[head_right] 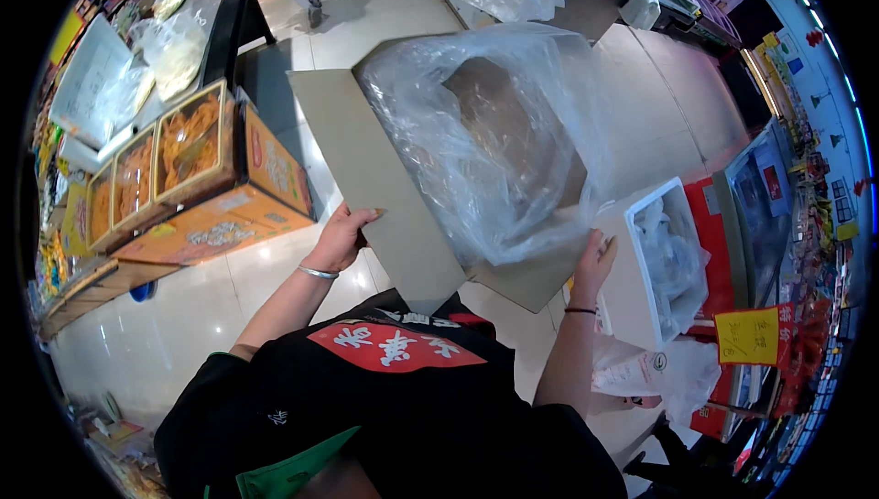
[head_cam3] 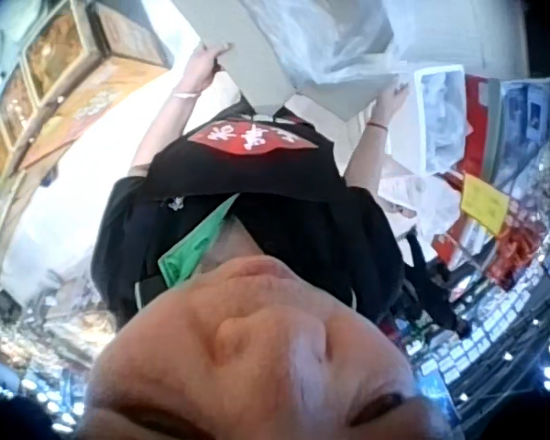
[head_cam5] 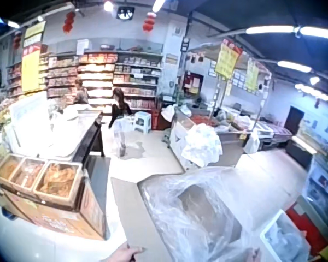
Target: The person opens a cardboard box of packaged snacks, removes a plastic bag of cookies, and uses tongs to transfer cookies into a small plastic bag. They then tie the bag and place it back into the box.
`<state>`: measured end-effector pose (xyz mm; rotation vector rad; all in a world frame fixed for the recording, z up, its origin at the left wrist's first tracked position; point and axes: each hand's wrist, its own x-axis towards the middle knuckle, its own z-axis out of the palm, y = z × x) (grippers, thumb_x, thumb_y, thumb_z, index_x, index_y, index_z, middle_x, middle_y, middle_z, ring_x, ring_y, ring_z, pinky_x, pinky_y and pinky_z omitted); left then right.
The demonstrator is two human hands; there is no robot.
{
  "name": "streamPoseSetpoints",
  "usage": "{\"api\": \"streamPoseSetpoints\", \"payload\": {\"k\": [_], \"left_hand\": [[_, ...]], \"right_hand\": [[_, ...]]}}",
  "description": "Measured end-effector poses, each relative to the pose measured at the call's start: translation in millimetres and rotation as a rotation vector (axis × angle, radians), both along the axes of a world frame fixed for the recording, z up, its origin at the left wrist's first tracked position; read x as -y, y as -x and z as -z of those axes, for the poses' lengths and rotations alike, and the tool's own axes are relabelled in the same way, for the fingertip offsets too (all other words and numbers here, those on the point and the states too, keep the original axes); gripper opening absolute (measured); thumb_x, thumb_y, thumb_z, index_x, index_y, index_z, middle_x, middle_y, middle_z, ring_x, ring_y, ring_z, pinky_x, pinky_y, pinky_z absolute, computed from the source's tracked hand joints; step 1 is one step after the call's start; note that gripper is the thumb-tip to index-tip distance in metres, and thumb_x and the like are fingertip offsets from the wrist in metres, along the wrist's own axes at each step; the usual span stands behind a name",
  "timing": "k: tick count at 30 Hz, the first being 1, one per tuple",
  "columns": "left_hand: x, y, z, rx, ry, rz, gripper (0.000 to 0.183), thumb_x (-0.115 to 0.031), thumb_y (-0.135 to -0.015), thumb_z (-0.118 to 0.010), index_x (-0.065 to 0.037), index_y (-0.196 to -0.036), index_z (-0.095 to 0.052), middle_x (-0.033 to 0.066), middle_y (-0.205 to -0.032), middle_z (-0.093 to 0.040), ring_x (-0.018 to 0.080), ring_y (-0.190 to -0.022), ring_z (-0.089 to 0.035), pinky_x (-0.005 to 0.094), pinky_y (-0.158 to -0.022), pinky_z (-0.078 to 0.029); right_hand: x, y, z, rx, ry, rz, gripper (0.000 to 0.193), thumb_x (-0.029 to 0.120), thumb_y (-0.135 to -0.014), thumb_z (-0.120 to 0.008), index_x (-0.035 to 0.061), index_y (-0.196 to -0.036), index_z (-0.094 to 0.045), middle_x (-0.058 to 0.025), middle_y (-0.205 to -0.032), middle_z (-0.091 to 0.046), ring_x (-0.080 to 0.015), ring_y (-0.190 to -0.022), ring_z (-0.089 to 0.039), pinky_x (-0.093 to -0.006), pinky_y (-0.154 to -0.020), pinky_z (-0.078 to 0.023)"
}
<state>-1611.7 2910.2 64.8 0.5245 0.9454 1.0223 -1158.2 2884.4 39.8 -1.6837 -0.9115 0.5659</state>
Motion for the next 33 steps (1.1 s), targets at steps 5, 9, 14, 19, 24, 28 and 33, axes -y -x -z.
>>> {"api": "streamPoseSetpoints", "payload": {"k": [5, 9, 14, 19, 24, 28, 33], "left_hand": [[-119.3, 27.2, -20.8, -0.051, -0.010, -0.094, 0.028, -0.009, -0.088, -0.057, -0.008, -0.116, -0.052, 0.0050, -0.106, -0.061, 0.0203, -0.094, -0.063, 0.0393, -0.077, -0.054], [-199.2, 49.5, -32.6, -0.054, 0.001, -0.157, 0.028, -0.009, -0.089, -0.057, -0.007, -0.116, -0.052, 0.0048, -0.105, -0.061, 0.0190, -0.092, -0.063, 0.0374, -0.076, -0.054], [-295.1, 82.0, -26.3, -0.022, -0.045, -0.221, 0.028, -0.009, -0.089, -0.056, -0.007, -0.117, -0.051, 0.0039, -0.102, -0.062, 0.0154, -0.083, -0.064, 0.0309, -0.066, -0.054], [-414.2, 110.0, -5.2, -0.013, -0.061, -0.268, 0.029, -0.010, -0.091, -0.055, -0.008, -0.119, -0.050, 0.0042, -0.101, -0.063, 0.0134, -0.079, -0.064, 0.0266, -0.059, -0.053], [-535.7, 141.5, -26.5, 0.076, -0.075, -0.287, 0.033, -0.010, -0.092, -0.054, -0.008, -0.124, -0.047, 0.0066, -0.110, -0.061, 0.0152, -0.090, -0.065, 0.0311, -0.069, -0.058], [-616.7, 168.3, -35.1, 0.011, -0.092, -0.274, 0.039, -0.011, -0.091, -0.055, -0.007, -0.129, -0.046, 0.0069, -0.112, -0.061, 0.0155, -0.094, -0.065, 0.0317, -0.070, -0.058], [-731.5, 198.5, -31.3, -0.039, -0.098, -0.272, 0.039, -0.012, -0.090, -0.055, -0.010, -0.129, -0.048, 0.0031, -0.112, -0.061, 0.0127, -0.094, -0.064, 0.0265, -0.064, -0.056]], "right_hand": [[-197.0, 62.5, -40.9, 0.030, -0.014, -0.185, 0.076, 0.034, -0.093, -0.062, -0.0102, -0.144, -0.026, -0.0209, -0.133, -0.049, -0.0210, -0.114, -0.054, -0.0295, -0.093, -0.045], [-348.2, 134.9, -51.2, 0.006, 0.168, -0.326, 0.074, 0.035, -0.089, -0.067, -0.0058, -0.141, -0.033, -0.0163, -0.114, -0.061, -0.0202, -0.087, -0.063, -0.0287, -0.074, -0.051], [-534.5, 177.9, -40.0, -0.139, 0.460, -0.581, 0.042, 0.028, -0.084, -0.070, -0.0023, -0.113, -0.063, -0.0140, -0.095, -0.066, -0.0183, -0.060, -0.062, -0.0306, -0.057, -0.050], [-705.4, 213.0, -13.4, 0.489, 0.122, -0.535, 0.048, 0.037, -0.078, -0.073, -0.0040, -0.101, -0.067, -0.0174, -0.094, -0.067, -0.0281, -0.084, -0.065, -0.0360, -0.076, -0.051], [-814.2, 257.1, -1.1, 0.936, 0.105, 0.017, 0.070, 0.044, -0.077, -0.072, -0.0125, -0.116, -0.058, -0.0264, -0.116, -0.062, -0.0363, -0.110, -0.058, -0.0426, -0.095, -0.044], [-915.0, 256.2, 16.6, 0.576, 0.251, -0.307, 0.049, 0.038, -0.082, -0.068, -0.0034, -0.108, -0.067, -0.0243, -0.127, -0.054, -0.0350, -0.118, -0.052, -0.0424, -0.100, -0.039], [-1014.0, 329.1, -7.2, 0.710, -0.138, -0.453, 0.021, 0.018, -0.087, -0.060, 0.0031, -0.095, -0.073, -0.0167, -0.126, -0.058, -0.0267, -0.119, -0.052, -0.0364, -0.101, -0.039]]}}
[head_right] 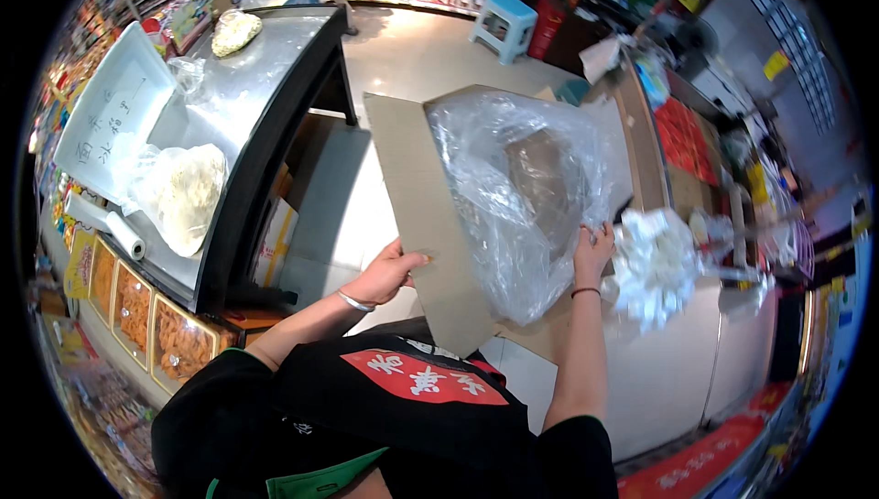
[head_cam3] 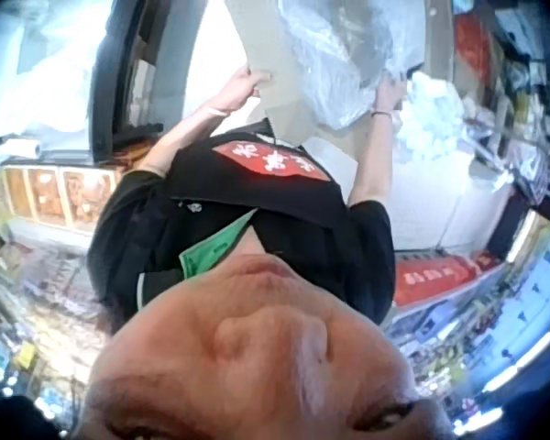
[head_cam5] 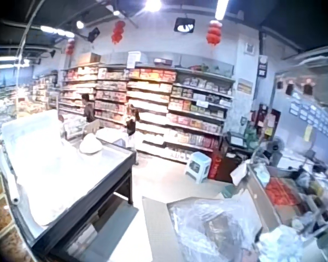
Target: The person opens a cardboard box of packaged snacks, removes a plastic bag of cookies, and uses tongs to transfer cookies into a small plastic bag. They then tie the bag and place it back into the box.
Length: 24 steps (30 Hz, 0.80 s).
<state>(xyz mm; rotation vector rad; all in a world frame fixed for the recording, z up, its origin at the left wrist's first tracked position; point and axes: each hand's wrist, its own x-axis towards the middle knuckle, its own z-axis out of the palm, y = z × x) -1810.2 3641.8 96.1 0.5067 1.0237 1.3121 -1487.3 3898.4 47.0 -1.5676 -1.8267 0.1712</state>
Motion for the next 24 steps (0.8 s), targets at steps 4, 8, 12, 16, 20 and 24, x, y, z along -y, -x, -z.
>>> {"api": "streamPoseSetpoints", "payload": {"k": [4, 8, 12, 16, 20, 24], "left_hand": [[-103.1, 27.3, 0.7, 0.001, -0.054, -0.003, 0.044, -0.008, -0.090, -0.051, -0.005, -0.133, -0.043, 0.0066, -0.116, -0.059, 0.0146, -0.099, -0.062, 0.0299, -0.071, -0.056], [-197.6, 55.6, -10.0, -0.092, 0.029, -0.058, 0.045, -0.010, -0.091, -0.052, -0.007, -0.135, -0.042, 0.0061, -0.117, -0.058, 0.0165, -0.101, -0.061, 0.0343, -0.076, -0.056], [-279.9, 90.9, -26.6, -0.084, 0.024, -0.090, 0.047, -0.014, -0.091, -0.053, -0.009, -0.136, -0.040, 0.0065, -0.118, -0.058, 0.0183, -0.103, -0.061, 0.0387, -0.079, -0.056], [-360.5, 113.7, -31.8, -0.107, -0.012, -0.071, 0.048, -0.014, -0.091, -0.054, -0.009, -0.136, -0.039, 0.0069, -0.114, -0.058, 0.0176, -0.100, -0.061, 0.0373, -0.077, -0.055], [-453.8, 145.1, -20.9, -0.130, 0.006, -0.057, 0.047, -0.014, -0.090, -0.057, -0.011, -0.134, -0.042, 0.0040, -0.105, -0.061, 0.0126, -0.093, -0.060, 0.0289, -0.070, -0.052], [-547.6, 182.4, -13.1, -0.135, 0.024, -0.046, 0.045, -0.014, -0.089, -0.059, -0.008, -0.131, -0.044, 0.0048, -0.106, -0.062, 0.0140, -0.091, -0.062, 0.0315, -0.072, -0.053]], "right_hand": [[-52.5, 98.6, -25.8, -0.392, 0.528, -0.772, 0.021, 0.016, -0.087, -0.060, 0.0009, -0.098, -0.070, -0.0155, -0.128, -0.058, -0.0238, -0.123, -0.050, -0.0362, -0.103, -0.038], [-92.0, 159.7, -44.0, -0.177, 0.661, -1.034, 0.029, 0.026, -0.090, -0.063, 0.0009, -0.105, -0.065, -0.0162, -0.129, -0.058, -0.0255, -0.125, -0.049, -0.0378, -0.107, -0.035], [-226.7, 183.7, -63.3, -0.370, 0.226, -0.864, 0.042, 0.031, -0.093, -0.060, -0.0021, -0.119, -0.057, -0.0186, -0.137, -0.050, -0.0274, -0.131, -0.043, -0.0386, -0.110, -0.031], [-379.3, 226.4, -50.9, -0.496, 0.589, -0.524, 0.075, 0.035, -0.093, -0.061, -0.0029, -0.145, -0.023, -0.0204, -0.152, -0.027, -0.0289, -0.140, -0.029, -0.0379, -0.114, -0.023], [-435.0, 313.7, -50.3, -0.362, 0.840, -0.720, 0.115, 0.045, -0.080, -0.073, -0.0036, -0.150, 0.004, -0.0250, -0.155, -0.015, -0.0306, -0.144, -0.020, -0.0368, -0.116, -0.020], [-500.0, 362.9, -22.4, -0.191, 0.828, -0.743, 0.131, 0.049, -0.069, -0.082, -0.0083, -0.147, 0.006, -0.0299, -0.154, -0.014, -0.0325, -0.144, -0.017, -0.0352, -0.117, -0.019]]}}
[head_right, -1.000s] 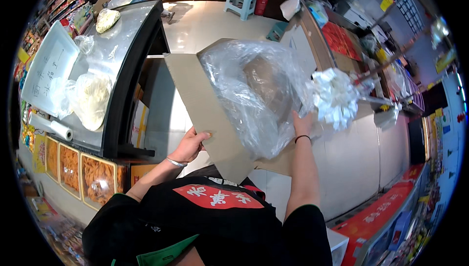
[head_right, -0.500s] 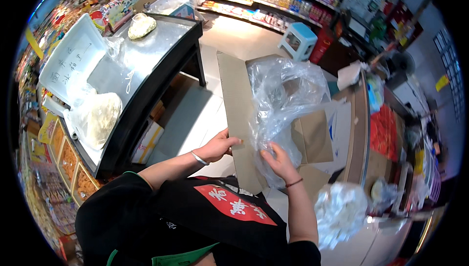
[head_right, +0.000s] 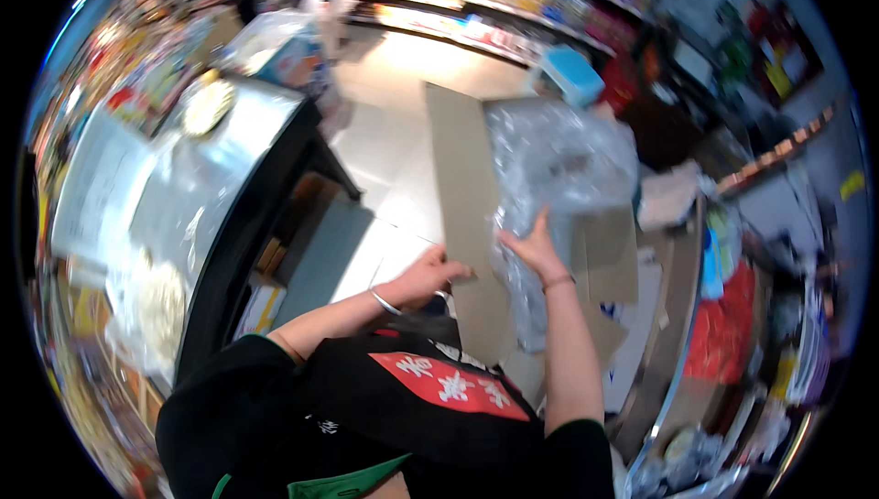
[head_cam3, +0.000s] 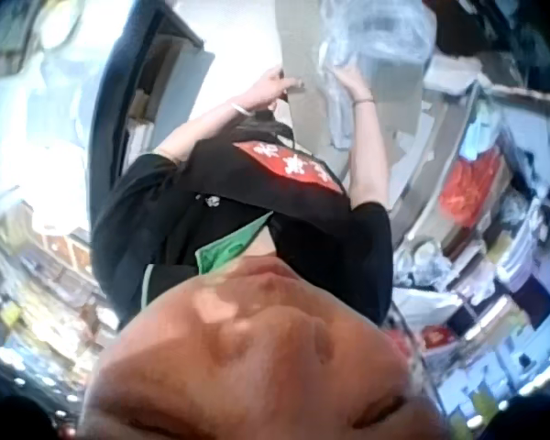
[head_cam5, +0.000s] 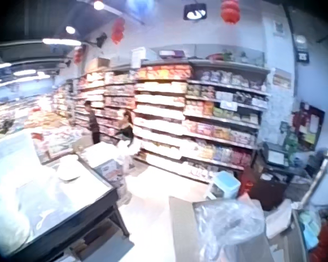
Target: The person opens a cardboard box of packaged snacks, removes a plastic bag of cookies, and uses tongs to transfer cookies into a small plastic bag. They then tie the bag and place it back into the box.
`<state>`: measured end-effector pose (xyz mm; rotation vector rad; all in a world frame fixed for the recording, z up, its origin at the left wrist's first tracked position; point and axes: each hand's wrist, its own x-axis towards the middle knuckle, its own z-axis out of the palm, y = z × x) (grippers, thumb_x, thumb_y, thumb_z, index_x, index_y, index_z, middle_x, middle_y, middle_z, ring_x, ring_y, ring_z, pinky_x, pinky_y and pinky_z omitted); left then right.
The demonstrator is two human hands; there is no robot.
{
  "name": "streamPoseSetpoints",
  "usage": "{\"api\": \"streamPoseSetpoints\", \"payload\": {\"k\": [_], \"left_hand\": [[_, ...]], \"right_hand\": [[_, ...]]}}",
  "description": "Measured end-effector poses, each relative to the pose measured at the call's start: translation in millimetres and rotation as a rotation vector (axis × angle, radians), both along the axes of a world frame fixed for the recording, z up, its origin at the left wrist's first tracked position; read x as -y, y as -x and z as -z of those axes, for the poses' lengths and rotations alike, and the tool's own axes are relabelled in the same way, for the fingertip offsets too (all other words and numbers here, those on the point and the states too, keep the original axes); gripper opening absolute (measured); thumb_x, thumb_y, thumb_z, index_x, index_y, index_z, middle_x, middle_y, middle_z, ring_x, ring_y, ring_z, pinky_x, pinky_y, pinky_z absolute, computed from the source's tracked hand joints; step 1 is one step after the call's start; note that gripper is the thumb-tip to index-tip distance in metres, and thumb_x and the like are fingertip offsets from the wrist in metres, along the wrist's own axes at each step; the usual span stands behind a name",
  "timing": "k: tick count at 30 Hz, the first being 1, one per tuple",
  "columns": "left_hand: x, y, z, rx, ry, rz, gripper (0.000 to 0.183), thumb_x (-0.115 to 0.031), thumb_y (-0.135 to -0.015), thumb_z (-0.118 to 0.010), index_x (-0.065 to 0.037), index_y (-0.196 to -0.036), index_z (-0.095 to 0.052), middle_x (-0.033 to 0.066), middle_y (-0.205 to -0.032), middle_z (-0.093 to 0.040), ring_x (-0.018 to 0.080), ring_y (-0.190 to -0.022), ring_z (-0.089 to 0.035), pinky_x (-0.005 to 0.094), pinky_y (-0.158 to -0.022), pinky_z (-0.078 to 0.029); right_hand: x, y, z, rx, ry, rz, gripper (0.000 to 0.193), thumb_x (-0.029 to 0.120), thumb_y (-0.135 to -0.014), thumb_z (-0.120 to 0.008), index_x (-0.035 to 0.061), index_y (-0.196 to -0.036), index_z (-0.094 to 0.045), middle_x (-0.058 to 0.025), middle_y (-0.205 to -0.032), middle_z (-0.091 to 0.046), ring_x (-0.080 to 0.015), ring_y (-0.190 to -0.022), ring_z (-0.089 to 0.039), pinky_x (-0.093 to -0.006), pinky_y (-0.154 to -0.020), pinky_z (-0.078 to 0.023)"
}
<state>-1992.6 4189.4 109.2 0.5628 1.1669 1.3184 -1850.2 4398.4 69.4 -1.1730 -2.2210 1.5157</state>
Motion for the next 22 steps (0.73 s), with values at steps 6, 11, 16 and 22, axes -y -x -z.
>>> {"api": "streamPoseSetpoints", "payload": {"k": [6, 11, 16, 22], "left_hand": [[-117.5, 40.3, 1.5, 0.101, 0.047, 0.006, 0.041, -0.012, -0.089, -0.058, -0.005, -0.128, -0.046, 0.0092, -0.111, -0.063, 0.0198, -0.096, -0.064, 0.0370, -0.077, -0.056], [-237.7, 47.9, -1.3, 0.117, 0.020, 0.088, 0.036, -0.008, -0.089, -0.056, -0.005, -0.124, -0.049, 0.0085, -0.108, -0.063, 0.0197, -0.095, -0.064, 0.0349, -0.079, -0.055], [-353.4, 76.3, 6.3, 0.109, 0.071, 0.017, 0.029, -0.004, -0.087, -0.055, -0.006, -0.116, -0.051, 0.0068, -0.104, -0.063, 0.0191, -0.090, -0.065, 0.0350, -0.076, -0.056], [-490.7, 91.1, 6.2, 0.081, 0.127, -0.179, 0.033, -0.009, -0.088, -0.054, -0.005, -0.120, -0.047, 0.0090, -0.109, -0.059, 0.0199, -0.094, -0.063, 0.0366, -0.072, -0.058]], "right_hand": [[-144.1, 34.7, 54.2, 0.296, -0.241, 0.078, 0.134, 0.041, -0.069, -0.083, -0.0076, -0.145, 0.016, -0.0364, -0.150, -0.017, -0.0385, -0.142, -0.024, -0.0372, -0.115, -0.026], [-230.0, 22.4, 127.6, 0.618, -0.188, 0.063, 0.072, 0.023, -0.088, -0.054, -0.0046, -0.146, -0.023, -0.0260, -0.121, -0.059, -0.0425, -0.112, -0.057, -0.0441, -0.098, -0.044], [-333.2, 36.1, 99.1, 0.626, -0.336, 0.115, 0.032, 0.018, -0.089, -0.047, 0.0012, -0.108, -0.065, -0.0230, -0.111, -0.065, -0.0389, -0.102, -0.063, -0.0444, -0.088, -0.050], [-541.1, 26.7, 75.2, 0.107, -0.448, 0.286, 0.028, 0.018, -0.089, -0.051, 0.0053, -0.108, -0.067, -0.0270, -0.108, -0.065, -0.0351, -0.099, -0.065, -0.0442, -0.087, -0.050]]}}
